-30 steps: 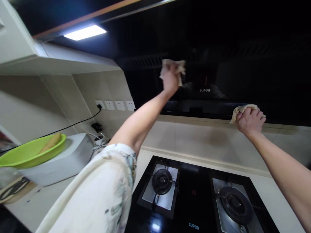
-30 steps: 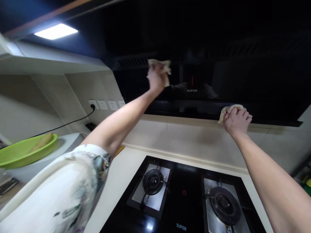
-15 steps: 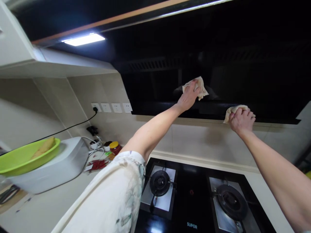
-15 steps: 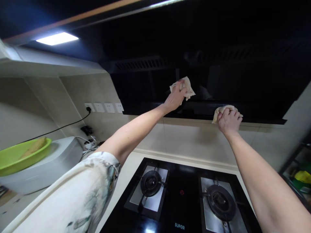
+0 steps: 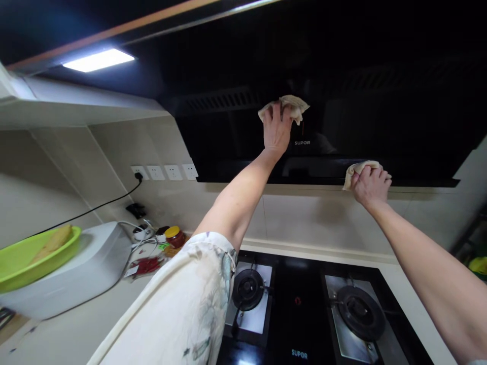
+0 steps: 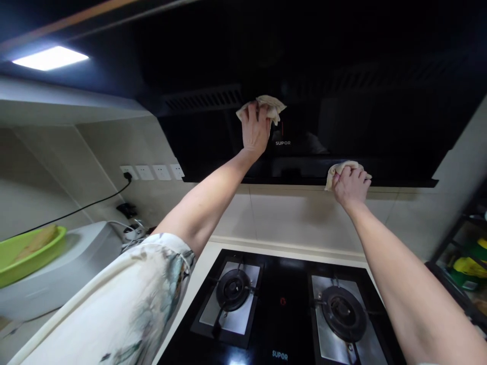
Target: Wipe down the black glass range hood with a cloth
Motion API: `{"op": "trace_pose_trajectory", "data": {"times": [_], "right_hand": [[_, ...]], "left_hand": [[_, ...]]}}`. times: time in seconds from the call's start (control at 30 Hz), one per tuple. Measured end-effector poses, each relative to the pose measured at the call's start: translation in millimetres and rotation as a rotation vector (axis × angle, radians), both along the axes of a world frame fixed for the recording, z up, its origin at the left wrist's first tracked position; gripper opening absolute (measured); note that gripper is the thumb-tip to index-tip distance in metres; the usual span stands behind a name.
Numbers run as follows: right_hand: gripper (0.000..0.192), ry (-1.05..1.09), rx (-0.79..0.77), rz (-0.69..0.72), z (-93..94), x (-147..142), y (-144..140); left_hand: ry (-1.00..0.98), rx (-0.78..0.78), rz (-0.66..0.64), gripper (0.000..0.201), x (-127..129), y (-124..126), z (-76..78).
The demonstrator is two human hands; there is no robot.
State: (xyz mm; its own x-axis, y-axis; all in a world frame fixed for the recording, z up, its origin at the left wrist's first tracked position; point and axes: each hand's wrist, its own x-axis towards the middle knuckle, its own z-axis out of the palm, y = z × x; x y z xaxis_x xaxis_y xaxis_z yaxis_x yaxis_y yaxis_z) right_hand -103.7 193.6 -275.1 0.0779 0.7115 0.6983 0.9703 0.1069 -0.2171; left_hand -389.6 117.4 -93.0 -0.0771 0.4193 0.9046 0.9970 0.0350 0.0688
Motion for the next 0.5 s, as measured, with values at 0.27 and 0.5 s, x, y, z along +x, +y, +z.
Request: {"op": "trace_pose_trajectory", "data": {"times": [0.27, 0.5], "right_hand": [[0.052, 0.025, -0.010, 0.025, -2.0, -1, 1], [0.051, 0.049, 0.028, 0.026, -3.7, -1, 3]], "left_hand": [[-0.049, -0.009, -0.032, 0.057, -4, -28, 24.5], [-0.092, -0.022, -0.144, 0.046, -7, -17, 39.1]]}}
